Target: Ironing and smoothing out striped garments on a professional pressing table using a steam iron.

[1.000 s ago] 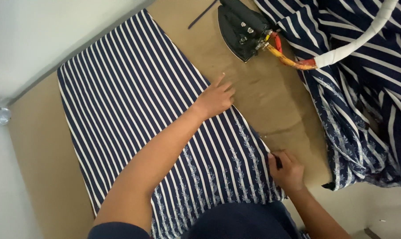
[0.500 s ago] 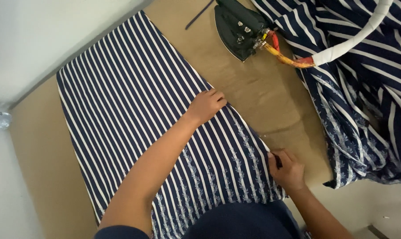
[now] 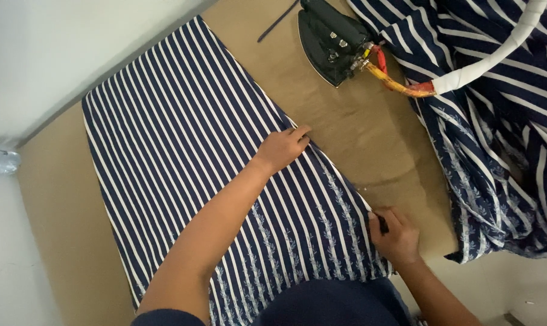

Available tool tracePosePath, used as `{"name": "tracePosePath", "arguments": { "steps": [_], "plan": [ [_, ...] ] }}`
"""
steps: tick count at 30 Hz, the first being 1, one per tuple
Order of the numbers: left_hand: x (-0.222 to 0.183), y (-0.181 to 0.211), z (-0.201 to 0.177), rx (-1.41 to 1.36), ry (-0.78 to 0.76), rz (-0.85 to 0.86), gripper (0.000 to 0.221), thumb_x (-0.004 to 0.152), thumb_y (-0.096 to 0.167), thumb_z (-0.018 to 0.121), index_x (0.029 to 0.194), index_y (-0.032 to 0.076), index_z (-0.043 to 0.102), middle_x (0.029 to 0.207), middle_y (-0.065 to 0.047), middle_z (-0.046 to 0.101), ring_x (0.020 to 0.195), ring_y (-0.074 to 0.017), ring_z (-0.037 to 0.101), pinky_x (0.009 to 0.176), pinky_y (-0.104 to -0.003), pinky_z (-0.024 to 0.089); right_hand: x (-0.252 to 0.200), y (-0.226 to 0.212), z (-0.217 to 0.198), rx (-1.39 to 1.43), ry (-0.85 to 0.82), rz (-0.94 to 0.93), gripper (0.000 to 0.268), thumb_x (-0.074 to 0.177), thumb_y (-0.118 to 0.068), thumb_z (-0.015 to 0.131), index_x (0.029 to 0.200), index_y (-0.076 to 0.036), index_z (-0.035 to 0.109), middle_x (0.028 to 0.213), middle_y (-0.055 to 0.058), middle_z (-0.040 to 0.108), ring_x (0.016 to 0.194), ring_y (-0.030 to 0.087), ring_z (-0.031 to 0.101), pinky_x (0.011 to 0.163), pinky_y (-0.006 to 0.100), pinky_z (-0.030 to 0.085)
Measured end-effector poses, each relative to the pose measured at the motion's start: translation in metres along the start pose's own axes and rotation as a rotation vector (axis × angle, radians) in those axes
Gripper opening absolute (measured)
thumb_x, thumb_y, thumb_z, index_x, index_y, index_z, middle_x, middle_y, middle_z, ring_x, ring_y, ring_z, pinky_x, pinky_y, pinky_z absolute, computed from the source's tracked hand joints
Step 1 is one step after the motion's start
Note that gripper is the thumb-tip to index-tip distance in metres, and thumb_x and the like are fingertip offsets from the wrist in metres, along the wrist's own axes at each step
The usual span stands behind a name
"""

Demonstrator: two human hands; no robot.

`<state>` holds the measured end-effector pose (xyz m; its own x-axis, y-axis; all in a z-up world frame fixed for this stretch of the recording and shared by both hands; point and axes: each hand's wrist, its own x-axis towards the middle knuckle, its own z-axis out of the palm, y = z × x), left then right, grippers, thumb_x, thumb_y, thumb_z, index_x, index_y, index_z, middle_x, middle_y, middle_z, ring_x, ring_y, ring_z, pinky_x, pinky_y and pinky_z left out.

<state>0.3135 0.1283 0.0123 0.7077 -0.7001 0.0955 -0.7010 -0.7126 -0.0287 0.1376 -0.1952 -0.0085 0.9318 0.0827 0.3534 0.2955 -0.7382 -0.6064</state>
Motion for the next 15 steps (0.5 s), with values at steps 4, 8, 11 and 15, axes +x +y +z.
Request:
{"name": "tracePosePath", "arguments": {
  "steps": [4,8,11,15],
  "plan": [
    [0.009,0.001,-0.021,-0.018,0.063,-0.023,0.006,0.097,0.008,0.07,0.101,0.008,0.074,0.114,-0.007,0.067,0.085,-0.0229,0.073,0.06,-0.029,0.061,-0.004,0.008,0.007,-0.043,0.04,-0.025,0.019,0.093,-0.026,0.076,0.079,-0.015,0.071,0.065,0.001,0.056,0.059,0.02,0.062,0.052,0.028,0.052],
    [0.009,-0.002,-0.02,0.008,0.049,0.02,0.005,0.094,0.006,0.071,0.097,0.009,0.074,0.115,-0.008,0.068,0.078,-0.0227,0.074,0.057,-0.03,0.062,-0.006,0.01,0.006,-0.023,0.028,-0.028,0.02,0.093,-0.021,0.075,0.076,-0.012,0.07,0.062,0.002,0.055,0.056,0.021,0.061,0.049,0.028,0.051],
    [0.013,0.001,-0.027,0.032,0.018,0.047,0.003,0.093,0.005,0.071,0.095,0.007,0.072,0.115,-0.009,0.067,0.078,-0.0235,0.074,0.055,-0.031,0.061,-0.001,0.007,0.005,0.017,0.028,-0.025,0.02,0.092,-0.019,0.077,0.077,-0.009,0.069,0.063,0.006,0.056,0.057,0.026,0.063,0.048,0.031,0.051],
    [0.016,0.005,-0.037,0.155,0.173,0.094,0.001,0.093,0.009,0.074,0.094,0.009,0.073,0.108,-0.007,0.066,0.084,-0.0229,0.072,0.06,-0.032,0.059,-0.006,0.009,0.005,-0.036,0.041,-0.025,0.015,0.091,-0.02,0.077,0.079,-0.014,0.071,0.065,0.002,0.056,0.06,0.022,0.063,0.053,0.028,0.052]
  ]
}}
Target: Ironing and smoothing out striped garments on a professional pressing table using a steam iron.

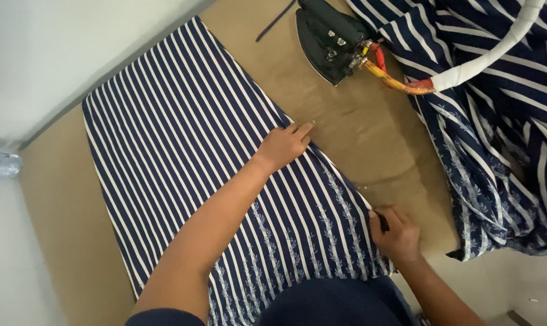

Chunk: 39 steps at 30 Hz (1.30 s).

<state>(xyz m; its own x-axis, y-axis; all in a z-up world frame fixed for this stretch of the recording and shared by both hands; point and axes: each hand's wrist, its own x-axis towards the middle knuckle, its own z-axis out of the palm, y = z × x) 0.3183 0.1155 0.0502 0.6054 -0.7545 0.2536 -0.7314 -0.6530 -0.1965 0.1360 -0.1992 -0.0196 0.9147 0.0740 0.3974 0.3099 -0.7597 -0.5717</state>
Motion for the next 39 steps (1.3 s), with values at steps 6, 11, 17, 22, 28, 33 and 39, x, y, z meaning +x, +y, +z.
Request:
{"name": "tracePosePath", "arguments": {
  "steps": [6,11,17,22,28,33,39],
  "plan": [
    [0.012,0.0,0.014,0.029,0.08,0.065,0.002,0.095,0.01,0.073,0.093,0.009,0.072,0.105,-0.008,0.067,0.084,-0.0245,0.067,0.069,-0.036,0.057,-0.012,0.005,0.004,-0.056,-0.019,0.008,0.019,0.093,-0.026,0.077,0.08,-0.014,0.069,0.065,0.001,0.057,0.062,0.019,0.065,0.055,0.026,0.054],
    [0.022,0.0,0.019,0.098,0.106,0.043,0.003,0.095,0.007,0.07,0.092,0.008,0.071,0.096,-0.01,0.066,0.079,-0.0267,0.065,0.074,-0.039,0.052,-0.004,0.0,0.0,-0.017,-0.027,0.026,0.017,0.093,-0.023,0.076,0.081,-0.012,0.071,0.066,0.003,0.059,0.063,0.023,0.066,0.055,0.029,0.054],
    [0.023,0.015,0.033,0.077,0.139,-0.098,0.01,0.09,0.004,0.071,0.083,0.007,0.065,0.086,-0.011,0.057,0.083,-0.0298,0.059,0.078,-0.042,0.047,-0.005,0.0,0.005,-0.011,-0.019,0.045,0.014,0.093,-0.021,0.074,0.082,-0.013,0.072,0.067,0.001,0.059,0.064,0.021,0.066,0.056,0.027,0.054],
    [0.007,0.045,0.077,0.063,0.183,-0.416,0.008,0.088,0.001,0.069,0.088,0.009,0.066,0.082,-0.007,0.056,0.082,-0.0265,0.065,0.072,-0.035,0.054,-0.005,0.005,0.003,0.014,-0.061,0.046,0.014,0.092,-0.019,0.075,0.083,-0.01,0.071,0.067,0.004,0.06,0.062,0.023,0.065,0.053,0.031,0.053],
    [-0.009,0.069,0.052,-0.19,-0.029,-0.665,0.026,0.108,0.029,0.058,0.121,0.01,0.07,0.117,-0.011,0.068,0.107,-0.0307,0.072,0.082,-0.042,0.062,0.025,-0.024,-0.052,0.222,-0.536,0.463,0.042,0.103,-0.039,0.063,0.102,0.001,0.073,0.078,0.023,0.072,0.076,0.042,0.072,0.062,0.05,0.051],
    [-0.028,0.073,0.05,-0.259,-0.079,-0.54,0.056,0.106,0.044,0.055,0.147,0.005,0.057,0.147,-0.02,0.058,0.14,-0.0359,0.052,0.108,-0.053,0.047,0.023,-0.034,-0.094,0.318,-1.155,0.581,0.027,0.085,-0.02,0.072,0.095,0.005,0.078,0.082,0.029,0.079,0.082,0.042,0.077,0.073,0.047,0.055],
    [0.008,0.066,0.005,-0.372,-0.645,-0.628,0.095,0.1,0.069,0.052,0.162,0.004,0.021,0.17,-0.014,0.019,0.157,-0.0293,0.015,0.122,-0.052,0.025,0.006,0.038,-0.136,0.163,-1.151,0.779,0.034,0.094,-0.029,0.065,0.106,-0.007,0.087,0.103,0.009,0.089,0.093,0.02,0.078,0.086,0.036,0.052]
  ]
}}
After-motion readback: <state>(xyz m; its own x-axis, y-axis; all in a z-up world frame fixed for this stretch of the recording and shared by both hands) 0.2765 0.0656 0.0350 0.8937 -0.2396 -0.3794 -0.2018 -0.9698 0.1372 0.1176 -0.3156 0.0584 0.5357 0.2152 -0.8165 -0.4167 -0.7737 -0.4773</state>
